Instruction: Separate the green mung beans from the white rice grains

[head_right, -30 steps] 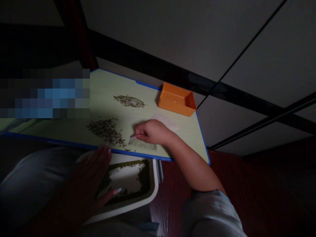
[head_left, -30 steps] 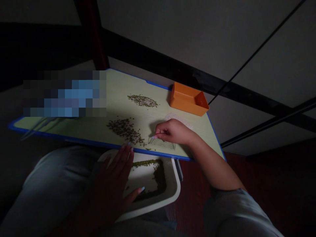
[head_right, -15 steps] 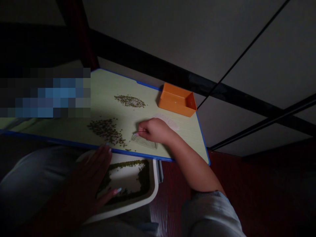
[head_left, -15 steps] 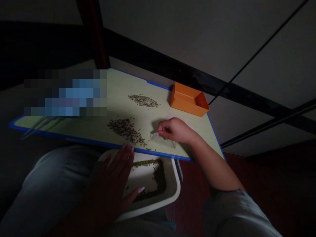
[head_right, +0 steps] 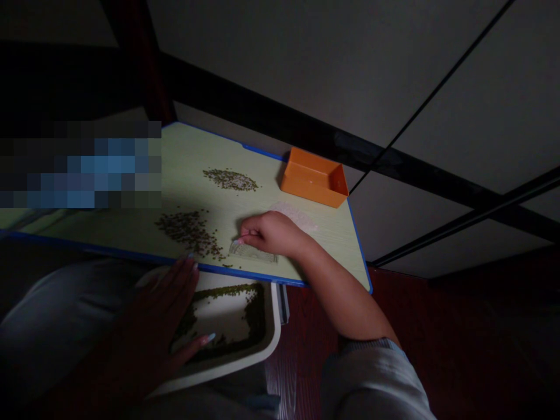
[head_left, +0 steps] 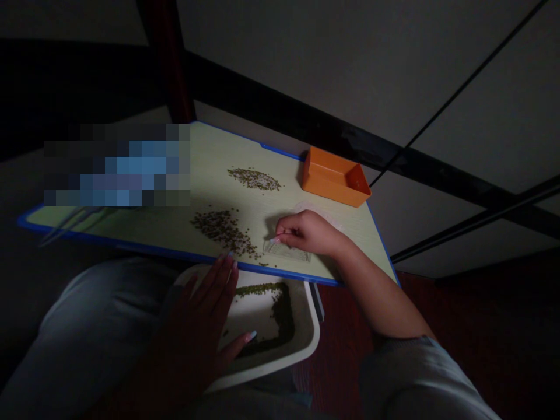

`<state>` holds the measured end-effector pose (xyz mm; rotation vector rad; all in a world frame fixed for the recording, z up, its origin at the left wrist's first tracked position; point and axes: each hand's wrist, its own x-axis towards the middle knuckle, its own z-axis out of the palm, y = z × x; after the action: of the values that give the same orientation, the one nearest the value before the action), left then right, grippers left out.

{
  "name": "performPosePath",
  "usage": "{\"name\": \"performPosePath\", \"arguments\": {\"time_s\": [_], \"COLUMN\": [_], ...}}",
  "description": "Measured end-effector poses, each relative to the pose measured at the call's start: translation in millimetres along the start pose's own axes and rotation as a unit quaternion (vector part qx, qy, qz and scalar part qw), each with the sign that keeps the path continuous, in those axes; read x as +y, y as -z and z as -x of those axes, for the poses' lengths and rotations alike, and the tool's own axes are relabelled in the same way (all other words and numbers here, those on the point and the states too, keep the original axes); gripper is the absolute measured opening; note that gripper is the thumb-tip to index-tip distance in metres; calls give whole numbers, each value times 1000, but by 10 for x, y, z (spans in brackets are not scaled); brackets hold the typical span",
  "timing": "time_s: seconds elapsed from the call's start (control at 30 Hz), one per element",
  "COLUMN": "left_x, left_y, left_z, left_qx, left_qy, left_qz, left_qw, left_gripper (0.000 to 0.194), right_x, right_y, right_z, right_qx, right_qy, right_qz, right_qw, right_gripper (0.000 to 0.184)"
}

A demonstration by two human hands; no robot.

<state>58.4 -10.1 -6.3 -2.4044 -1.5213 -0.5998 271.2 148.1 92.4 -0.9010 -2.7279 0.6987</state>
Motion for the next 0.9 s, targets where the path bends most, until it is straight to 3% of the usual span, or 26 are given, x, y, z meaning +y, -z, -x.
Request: {"name": "performPosePath", "arguments": {"time_s": [0.37, 0.6, 0.9], "left_x": [-7, -5, -3], "left_y": [10, 3, -2], "left_z": [0, 6, -3], "left_qx": [4, -2, 7], "left_qy": [-14, -6, -20], "left_qz": [-14, 1, -18], "left_qw": [1000, 1000, 1000], "left_gripper": [92, 89, 92], "right_x": [8, -17, -31], "right_y": [17, 8, -59], "right_z": [13, 9, -29], "right_qx": [4, -31, 16], "right_qy": [11, 23, 4], "right_qz": [-26, -33, 30], "right_qw": [1000, 999, 999], "right_gripper": [20, 21, 22]}}
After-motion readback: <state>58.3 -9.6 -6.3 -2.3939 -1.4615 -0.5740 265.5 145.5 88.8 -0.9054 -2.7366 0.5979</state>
